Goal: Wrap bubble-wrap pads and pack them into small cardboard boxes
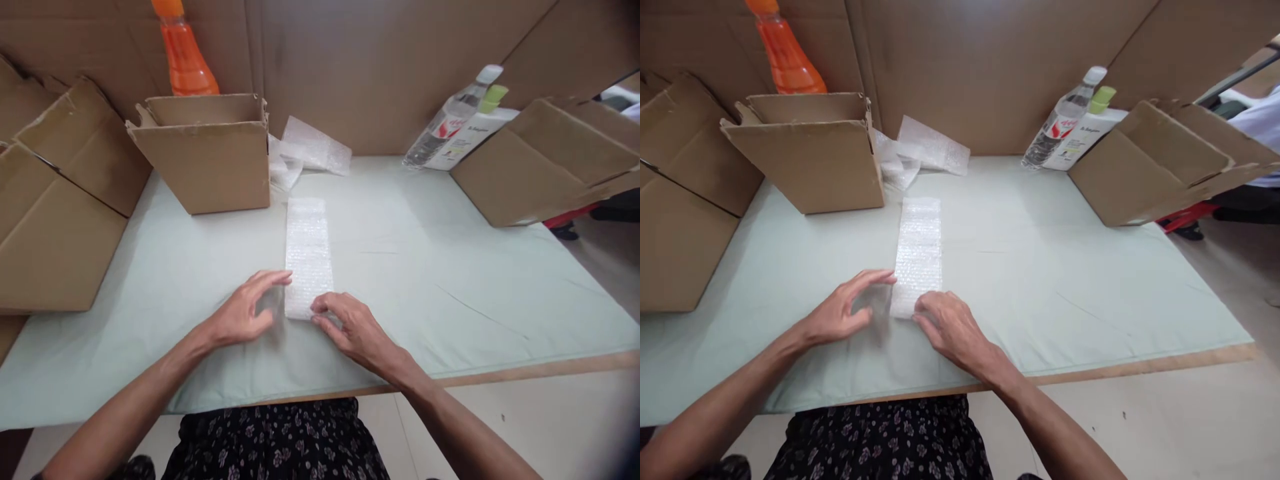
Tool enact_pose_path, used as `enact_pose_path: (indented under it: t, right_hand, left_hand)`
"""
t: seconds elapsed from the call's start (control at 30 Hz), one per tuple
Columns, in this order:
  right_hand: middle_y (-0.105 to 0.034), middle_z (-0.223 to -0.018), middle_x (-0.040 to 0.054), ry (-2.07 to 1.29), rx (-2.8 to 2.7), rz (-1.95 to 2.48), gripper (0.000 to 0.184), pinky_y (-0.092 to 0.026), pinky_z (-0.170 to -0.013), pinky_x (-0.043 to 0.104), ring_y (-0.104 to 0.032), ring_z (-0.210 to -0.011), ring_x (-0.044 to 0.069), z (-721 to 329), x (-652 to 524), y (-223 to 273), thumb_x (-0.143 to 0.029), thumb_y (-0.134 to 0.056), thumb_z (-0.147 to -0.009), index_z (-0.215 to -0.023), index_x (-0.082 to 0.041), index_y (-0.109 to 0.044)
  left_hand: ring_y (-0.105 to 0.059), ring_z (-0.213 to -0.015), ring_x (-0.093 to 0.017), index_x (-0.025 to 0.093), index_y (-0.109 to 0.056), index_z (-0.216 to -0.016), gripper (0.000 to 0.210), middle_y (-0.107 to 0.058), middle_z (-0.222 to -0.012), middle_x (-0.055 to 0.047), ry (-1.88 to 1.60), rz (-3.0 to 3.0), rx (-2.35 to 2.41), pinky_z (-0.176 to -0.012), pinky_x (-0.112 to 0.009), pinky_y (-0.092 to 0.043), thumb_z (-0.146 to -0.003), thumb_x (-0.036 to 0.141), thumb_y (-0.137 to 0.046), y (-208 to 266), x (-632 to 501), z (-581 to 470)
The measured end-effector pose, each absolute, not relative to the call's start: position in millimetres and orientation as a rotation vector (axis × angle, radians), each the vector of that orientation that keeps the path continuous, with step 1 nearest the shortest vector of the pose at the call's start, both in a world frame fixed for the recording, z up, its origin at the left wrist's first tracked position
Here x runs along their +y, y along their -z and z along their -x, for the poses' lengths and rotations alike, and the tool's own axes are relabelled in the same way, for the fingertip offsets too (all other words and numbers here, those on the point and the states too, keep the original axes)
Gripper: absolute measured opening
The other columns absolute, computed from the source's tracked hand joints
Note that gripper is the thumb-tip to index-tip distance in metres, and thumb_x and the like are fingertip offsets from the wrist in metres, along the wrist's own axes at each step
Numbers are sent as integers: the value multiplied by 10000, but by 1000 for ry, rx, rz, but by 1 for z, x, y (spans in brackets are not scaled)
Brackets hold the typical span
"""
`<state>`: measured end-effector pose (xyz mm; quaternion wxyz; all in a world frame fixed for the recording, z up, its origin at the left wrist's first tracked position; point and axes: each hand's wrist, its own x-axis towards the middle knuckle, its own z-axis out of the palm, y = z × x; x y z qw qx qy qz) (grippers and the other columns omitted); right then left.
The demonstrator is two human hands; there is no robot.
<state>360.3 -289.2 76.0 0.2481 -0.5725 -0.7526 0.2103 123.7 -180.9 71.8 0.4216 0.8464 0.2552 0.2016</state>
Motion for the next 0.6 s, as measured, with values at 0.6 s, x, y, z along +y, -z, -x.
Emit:
enact_pose_path:
  t: [0.6]
  right_hand:
    - [-737,-1181,123,-84,-2085,1477,259,-532,-858,461,-680,-1076,290,-349,-321,-59,-243,-649,-937,-1196,-229,-648]
  left_hand:
    - [-623,-776,-203,196,-514,-1401,497,-685,-824,-22,-634,-2327,1191,-768,-363,-524,-909,132,-514,-47,-230,-144]
